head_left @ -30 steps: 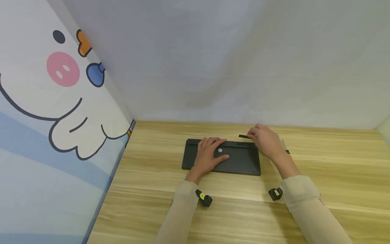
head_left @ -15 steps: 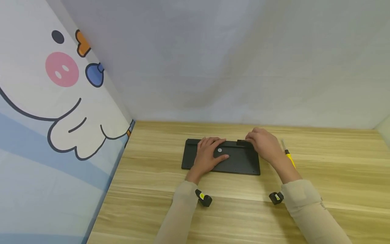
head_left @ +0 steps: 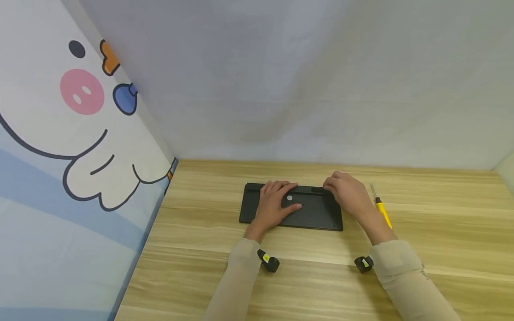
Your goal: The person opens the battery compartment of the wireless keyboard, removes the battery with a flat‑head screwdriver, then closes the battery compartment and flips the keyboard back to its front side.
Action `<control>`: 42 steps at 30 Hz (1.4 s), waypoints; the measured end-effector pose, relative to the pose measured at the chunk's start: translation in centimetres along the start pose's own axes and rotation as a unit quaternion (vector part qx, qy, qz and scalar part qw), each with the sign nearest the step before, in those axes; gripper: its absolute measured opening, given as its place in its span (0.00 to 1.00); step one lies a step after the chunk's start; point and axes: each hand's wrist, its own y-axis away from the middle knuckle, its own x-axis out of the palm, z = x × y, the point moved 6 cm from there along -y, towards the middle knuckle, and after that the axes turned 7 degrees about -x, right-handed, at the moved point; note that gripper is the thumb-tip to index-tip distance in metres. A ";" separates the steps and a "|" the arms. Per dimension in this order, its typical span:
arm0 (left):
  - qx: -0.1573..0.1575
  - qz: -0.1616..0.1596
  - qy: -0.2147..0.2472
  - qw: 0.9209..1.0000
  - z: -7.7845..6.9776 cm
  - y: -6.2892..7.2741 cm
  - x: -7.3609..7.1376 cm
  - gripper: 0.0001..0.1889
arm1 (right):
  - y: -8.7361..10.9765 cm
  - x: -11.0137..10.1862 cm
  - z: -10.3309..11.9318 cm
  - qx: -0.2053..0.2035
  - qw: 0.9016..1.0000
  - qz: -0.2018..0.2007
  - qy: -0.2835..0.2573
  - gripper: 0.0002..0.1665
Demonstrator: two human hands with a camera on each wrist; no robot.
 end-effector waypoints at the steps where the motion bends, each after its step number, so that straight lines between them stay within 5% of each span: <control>1: 0.000 0.000 0.001 1.000 0.0 0.0 0.0 0.35 | 0.1 0.0 0.0 0.000 1.000 -0.003 -0.001 0.10; 16: 0.001 0.000 -0.003 1.000 0.1 0.0 0.2 0.35 | 0.5 0.3 0.4 -0.017 0.999 -0.038 -0.008 0.07; 42: 0.006 -0.001 -0.002 1.000 0.2 0.1 0.3 0.35 | 0.5 1.0 0.4 -0.030 0.999 -0.021 -0.016 0.07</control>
